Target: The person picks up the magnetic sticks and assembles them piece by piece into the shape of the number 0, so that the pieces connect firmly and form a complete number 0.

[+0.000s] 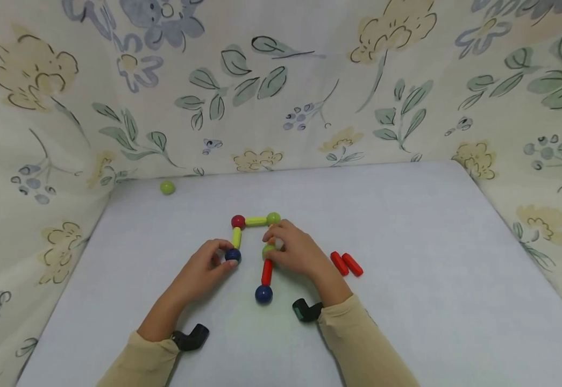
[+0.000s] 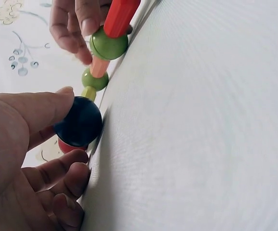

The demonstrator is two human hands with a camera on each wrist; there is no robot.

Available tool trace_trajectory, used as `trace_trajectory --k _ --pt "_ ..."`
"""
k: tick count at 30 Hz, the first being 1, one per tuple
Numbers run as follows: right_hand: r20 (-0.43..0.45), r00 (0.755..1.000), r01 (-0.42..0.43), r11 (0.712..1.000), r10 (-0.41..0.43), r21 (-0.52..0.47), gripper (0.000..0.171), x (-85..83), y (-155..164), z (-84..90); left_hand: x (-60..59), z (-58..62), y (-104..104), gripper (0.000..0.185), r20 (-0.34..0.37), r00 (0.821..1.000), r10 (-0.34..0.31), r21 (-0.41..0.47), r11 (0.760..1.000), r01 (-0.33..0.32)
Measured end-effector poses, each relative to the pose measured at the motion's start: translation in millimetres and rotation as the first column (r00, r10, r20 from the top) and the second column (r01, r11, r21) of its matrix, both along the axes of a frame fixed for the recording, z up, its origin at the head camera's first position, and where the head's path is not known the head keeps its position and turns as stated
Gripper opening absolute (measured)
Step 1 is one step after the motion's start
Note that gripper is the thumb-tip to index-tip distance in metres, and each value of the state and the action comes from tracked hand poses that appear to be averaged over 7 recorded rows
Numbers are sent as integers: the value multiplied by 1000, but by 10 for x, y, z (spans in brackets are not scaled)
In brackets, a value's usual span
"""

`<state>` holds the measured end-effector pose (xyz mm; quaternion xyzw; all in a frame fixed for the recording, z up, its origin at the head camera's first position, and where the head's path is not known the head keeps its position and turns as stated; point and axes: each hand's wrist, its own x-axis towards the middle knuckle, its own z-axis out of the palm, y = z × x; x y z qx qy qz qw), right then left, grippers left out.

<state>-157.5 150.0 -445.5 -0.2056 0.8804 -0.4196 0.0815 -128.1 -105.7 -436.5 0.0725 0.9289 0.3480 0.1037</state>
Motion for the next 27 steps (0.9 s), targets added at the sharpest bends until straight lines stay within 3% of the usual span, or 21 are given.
trace_trajectory --k 4,11,20,27 --pt "32 996 80 996 -81 43 36 2 -28 25 -4 12 14 36 9 1000 19 -1 1000 -19" --pt "91 996 12 997 -20 81 29 -3 -44 9 -16 -19 10 45 -18 1000 -11 -13 1000 11" --pt "156 985 61 995 -73 84 25 -23 47 33 -17 -24 -17 41 -83 994 -69 -14 998 68" --pt "192 979 63 996 -75 67 26 -34 105 46 -10 -55 -6 33 -101 994 -44 -2 999 44"
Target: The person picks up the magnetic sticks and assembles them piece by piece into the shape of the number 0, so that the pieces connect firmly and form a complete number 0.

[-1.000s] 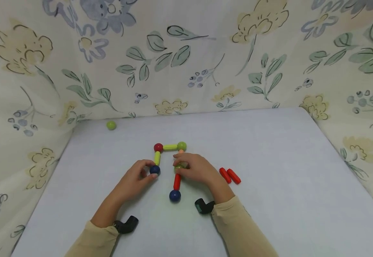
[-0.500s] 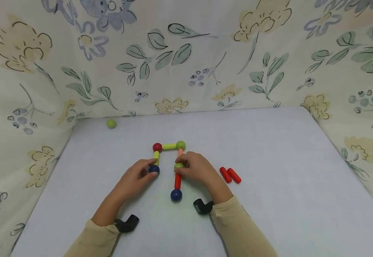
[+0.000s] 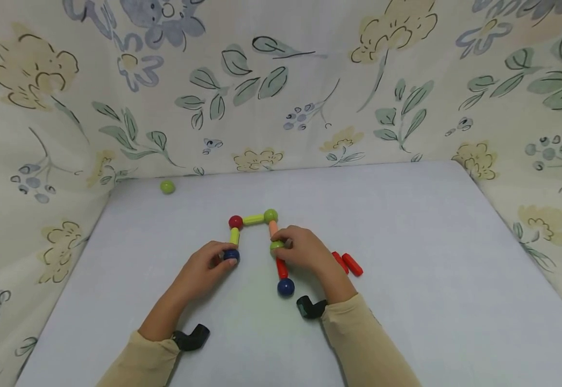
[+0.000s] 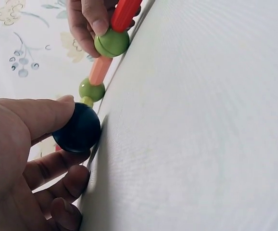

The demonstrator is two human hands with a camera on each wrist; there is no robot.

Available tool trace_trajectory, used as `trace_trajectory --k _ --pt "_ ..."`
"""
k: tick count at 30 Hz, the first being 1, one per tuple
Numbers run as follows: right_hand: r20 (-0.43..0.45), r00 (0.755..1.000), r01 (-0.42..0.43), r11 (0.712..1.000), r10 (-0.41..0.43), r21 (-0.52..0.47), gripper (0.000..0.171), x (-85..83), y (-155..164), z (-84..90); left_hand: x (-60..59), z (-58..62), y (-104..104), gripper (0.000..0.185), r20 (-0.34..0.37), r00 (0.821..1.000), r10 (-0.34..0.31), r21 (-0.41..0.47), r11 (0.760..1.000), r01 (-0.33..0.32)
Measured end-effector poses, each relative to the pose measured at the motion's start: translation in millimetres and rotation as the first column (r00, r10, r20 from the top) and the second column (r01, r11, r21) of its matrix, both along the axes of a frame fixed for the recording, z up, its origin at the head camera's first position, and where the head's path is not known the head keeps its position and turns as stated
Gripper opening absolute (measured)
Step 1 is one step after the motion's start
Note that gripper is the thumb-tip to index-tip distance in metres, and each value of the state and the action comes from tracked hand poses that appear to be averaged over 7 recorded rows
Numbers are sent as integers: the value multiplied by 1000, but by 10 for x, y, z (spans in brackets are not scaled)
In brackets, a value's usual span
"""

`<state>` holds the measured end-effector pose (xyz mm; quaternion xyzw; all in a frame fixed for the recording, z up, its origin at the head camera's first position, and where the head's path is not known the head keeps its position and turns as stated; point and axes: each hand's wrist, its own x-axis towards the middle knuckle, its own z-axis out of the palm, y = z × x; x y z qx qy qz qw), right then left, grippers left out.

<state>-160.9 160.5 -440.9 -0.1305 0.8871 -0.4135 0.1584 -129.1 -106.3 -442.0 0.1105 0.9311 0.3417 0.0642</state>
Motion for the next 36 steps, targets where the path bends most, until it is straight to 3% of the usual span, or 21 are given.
trace_trajectory --k 7,13,18,21,27,31,36 --pt "-13 1000 -26 1000 26 5 26 6 -39 -11 9 11 26 37 7 1000 11 -4 1000 -11" --pt "-24 999 -43 999 43 -3 25 18 -31 -34 -28 16 -65 38 76 997 23 52 998 -27" --pt "4 995 -98 995 98 -25 26 43 -57 -17 -83 -4 -204 37 -2 995 100 77 992 -100" --pt "28 992 -120 992 121 -23 28 64 -74 5 -105 -11 -245 41 -44 996 72 65 996 -69" --pt "73 981 -179 984 178 7 41 103 -26 115 -113 -12 -265 38 -41 999 -12 51 999 14" --pt "132 971 -205 979 201 18 46 141 53 175 -110 -15 -259 37 -61 998 -17 51 998 20" --pt "170 965 -216 974 202 71 37 152 55 171 -99 -10 -257 33 -73 997 13 61 998 -9"
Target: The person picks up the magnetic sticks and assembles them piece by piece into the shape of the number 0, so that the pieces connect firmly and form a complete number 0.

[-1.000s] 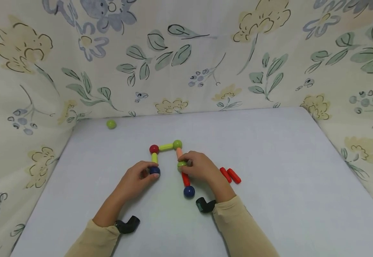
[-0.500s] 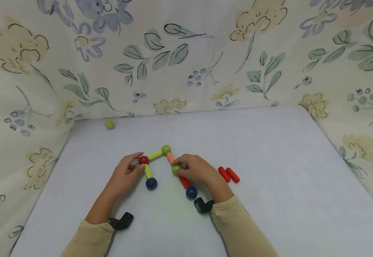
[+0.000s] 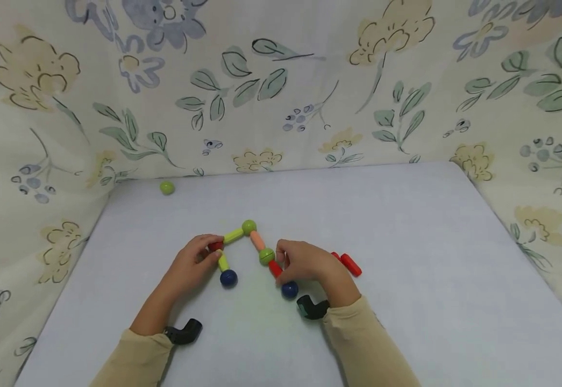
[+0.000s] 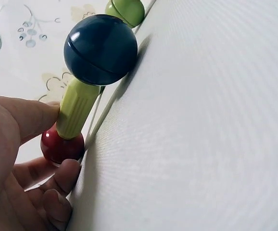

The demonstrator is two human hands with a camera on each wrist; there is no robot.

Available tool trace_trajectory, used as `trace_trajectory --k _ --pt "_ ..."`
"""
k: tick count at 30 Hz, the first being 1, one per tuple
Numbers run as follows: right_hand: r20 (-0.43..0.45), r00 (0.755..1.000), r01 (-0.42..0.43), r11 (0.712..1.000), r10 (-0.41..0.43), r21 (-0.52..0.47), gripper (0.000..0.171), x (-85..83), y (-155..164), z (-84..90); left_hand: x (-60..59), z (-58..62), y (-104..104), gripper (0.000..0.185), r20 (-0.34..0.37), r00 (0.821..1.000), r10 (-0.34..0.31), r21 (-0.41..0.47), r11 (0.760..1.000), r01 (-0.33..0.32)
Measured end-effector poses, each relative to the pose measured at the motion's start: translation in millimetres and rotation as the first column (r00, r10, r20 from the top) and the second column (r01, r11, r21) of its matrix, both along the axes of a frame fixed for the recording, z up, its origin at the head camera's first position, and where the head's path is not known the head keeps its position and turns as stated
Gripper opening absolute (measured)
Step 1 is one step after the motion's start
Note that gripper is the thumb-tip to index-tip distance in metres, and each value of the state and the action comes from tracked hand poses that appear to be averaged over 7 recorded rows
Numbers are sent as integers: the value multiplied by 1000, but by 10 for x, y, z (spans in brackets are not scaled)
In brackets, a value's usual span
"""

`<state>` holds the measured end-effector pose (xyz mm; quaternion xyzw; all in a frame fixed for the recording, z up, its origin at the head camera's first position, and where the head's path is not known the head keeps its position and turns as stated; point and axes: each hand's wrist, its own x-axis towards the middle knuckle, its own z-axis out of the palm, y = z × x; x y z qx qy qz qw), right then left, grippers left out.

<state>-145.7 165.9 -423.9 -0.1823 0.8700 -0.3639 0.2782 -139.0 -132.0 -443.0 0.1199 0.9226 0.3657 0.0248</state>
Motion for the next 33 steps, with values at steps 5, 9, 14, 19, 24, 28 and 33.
trace_trajectory --k 5,9,14,19,24,28,33 --pt "-159 973 179 981 -166 71 19 -36 -21 -38 9 10 -4 28 11 997 75 19 997 -75" --pt "-327 893 343 938 -309 51 17 -94 30 -101 22 4 -18 32 33 999 37 6 999 -37" --pt "-307 872 400 916 -382 -4 29 -137 270 -61 26 1 -22 39 19 997 -81 -41 996 81" --pt "-272 876 420 907 -399 23 30 -92 644 57 8 14 -27 34 -14 998 -61 -72 996 60" --pt "-236 903 390 915 -358 105 24 71 939 112 -14 50 -30 32 -24 1000 -15 -85 996 13" --pt "-177 919 380 912 -353 157 28 210 1064 70 -37 -2 -38 31 -35 999 -6 -84 996 3" --pt "-120 933 357 913 -338 196 31 321 1123 16 -38 -92 -46 32 -19 1000 -8 -65 998 7"
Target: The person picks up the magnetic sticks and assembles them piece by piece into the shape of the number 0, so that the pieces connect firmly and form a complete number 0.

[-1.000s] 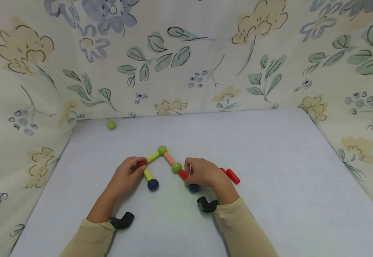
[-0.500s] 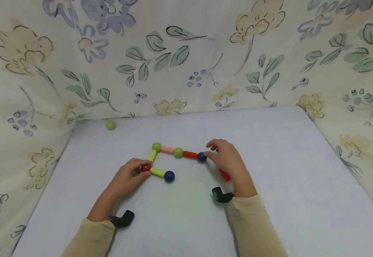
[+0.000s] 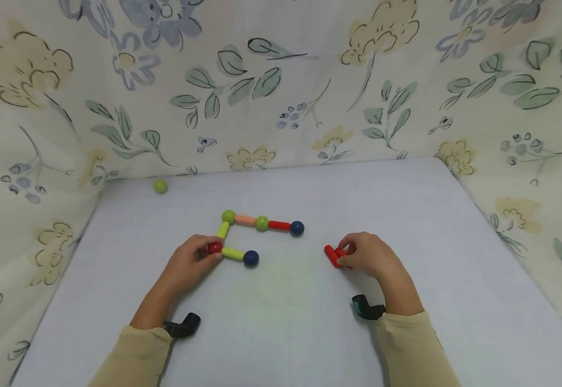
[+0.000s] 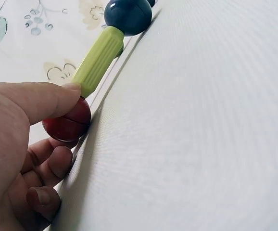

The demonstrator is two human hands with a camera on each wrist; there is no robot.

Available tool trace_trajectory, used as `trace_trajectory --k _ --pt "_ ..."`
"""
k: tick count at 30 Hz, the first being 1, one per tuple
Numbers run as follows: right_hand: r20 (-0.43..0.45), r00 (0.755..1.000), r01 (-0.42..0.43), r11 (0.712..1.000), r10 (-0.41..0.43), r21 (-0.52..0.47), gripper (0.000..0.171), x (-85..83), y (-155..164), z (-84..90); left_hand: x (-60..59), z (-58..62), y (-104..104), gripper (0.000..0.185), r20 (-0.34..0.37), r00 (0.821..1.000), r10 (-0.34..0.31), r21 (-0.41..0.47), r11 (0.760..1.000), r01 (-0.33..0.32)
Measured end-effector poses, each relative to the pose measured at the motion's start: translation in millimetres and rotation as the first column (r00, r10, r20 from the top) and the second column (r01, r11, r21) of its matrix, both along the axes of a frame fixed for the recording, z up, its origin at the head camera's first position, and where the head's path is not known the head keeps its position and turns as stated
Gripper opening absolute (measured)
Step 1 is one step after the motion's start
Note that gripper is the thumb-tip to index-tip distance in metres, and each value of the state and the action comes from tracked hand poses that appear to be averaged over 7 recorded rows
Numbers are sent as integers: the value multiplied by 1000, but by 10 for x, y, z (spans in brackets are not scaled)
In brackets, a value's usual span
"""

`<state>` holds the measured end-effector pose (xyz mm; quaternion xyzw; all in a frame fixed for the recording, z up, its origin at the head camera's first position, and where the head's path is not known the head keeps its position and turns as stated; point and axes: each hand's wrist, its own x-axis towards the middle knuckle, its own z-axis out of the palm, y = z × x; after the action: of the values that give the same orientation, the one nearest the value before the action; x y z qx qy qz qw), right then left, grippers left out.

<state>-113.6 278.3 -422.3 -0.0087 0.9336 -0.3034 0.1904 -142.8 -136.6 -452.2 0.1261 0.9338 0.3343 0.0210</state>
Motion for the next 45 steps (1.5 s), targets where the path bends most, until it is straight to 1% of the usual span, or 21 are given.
trace_trajectory --k 4,7,9,11,13,15,17,18,20,22,24,27,34,40,45 --pt "3 1000 -4 1000 4 4 32 12 45 -32 -1 -18 -13 34 2 1000 -8 6 1000 8" --pt "5 1000 9 1000 -9 11 32 3 71 -60 -2 -15 -12 36 10 1000 -18 6 1000 18" --pt "-15 1000 18 1000 -18 9 31 -17 69 -63 -2 -14 -14 37 13 1000 -23 3 1000 23" --pt "-46 998 37 999 -38 -14 30 -37 29 -45 1 -4 -12 36 14 1000 -24 7 1000 24" --pt "-77 996 36 997 -41 -64 29 -62 -75 2 2 -3 -17 35 6 1000 -25 6 1000 25" --pt "-103 995 2 993 -15 -121 27 -84 -259 49 3 -5 -26 34 -4 1000 -23 9 1000 23" --pt "-118 992 -64 984 44 -169 26 -102 -494 69 -1 -15 -38 34 -11 1000 -20 10 1000 20" --pt "-128 988 -106 979 84 -176 25 -111 -615 66 -2 -19 -42 34 -14 1000 -19 16 1000 19" --pt "-151 977 -177 969 152 -170 24 -124 -843 35 -3 -27 -50 34 -19 1000 -17 24 1000 18" --pt "-175 961 -238 961 212 -144 23 -138 -1022 -11 -4 -34 -54 35 -18 1000 -20 29 999 21" --pt "-184 951 -272 955 249 -116 21 -152 -1152 -62 -2 -31 -50 35 -14 1000 -22 39 999 23" --pt "-197 940 -304 947 279 -105 21 -169 -1268 -102 -4 -23 -44 36 -5 1000 -22 35 999 22" --pt "-202 945 -286 951 259 -115 23 -172 -1323 -107 -13 3 -29 37 -10 1000 -24 19 1000 24" --pt "-194 946 -292 945 261 -150 23 -172 -1335 -120 -7 20 -21 36 -3 1000 -20 21 1000 20" --pt "-170 956 -269 948 241 -171 23 -144 -1348 -127 1 18 -16 37 4 1000 -19 22 1000 18"
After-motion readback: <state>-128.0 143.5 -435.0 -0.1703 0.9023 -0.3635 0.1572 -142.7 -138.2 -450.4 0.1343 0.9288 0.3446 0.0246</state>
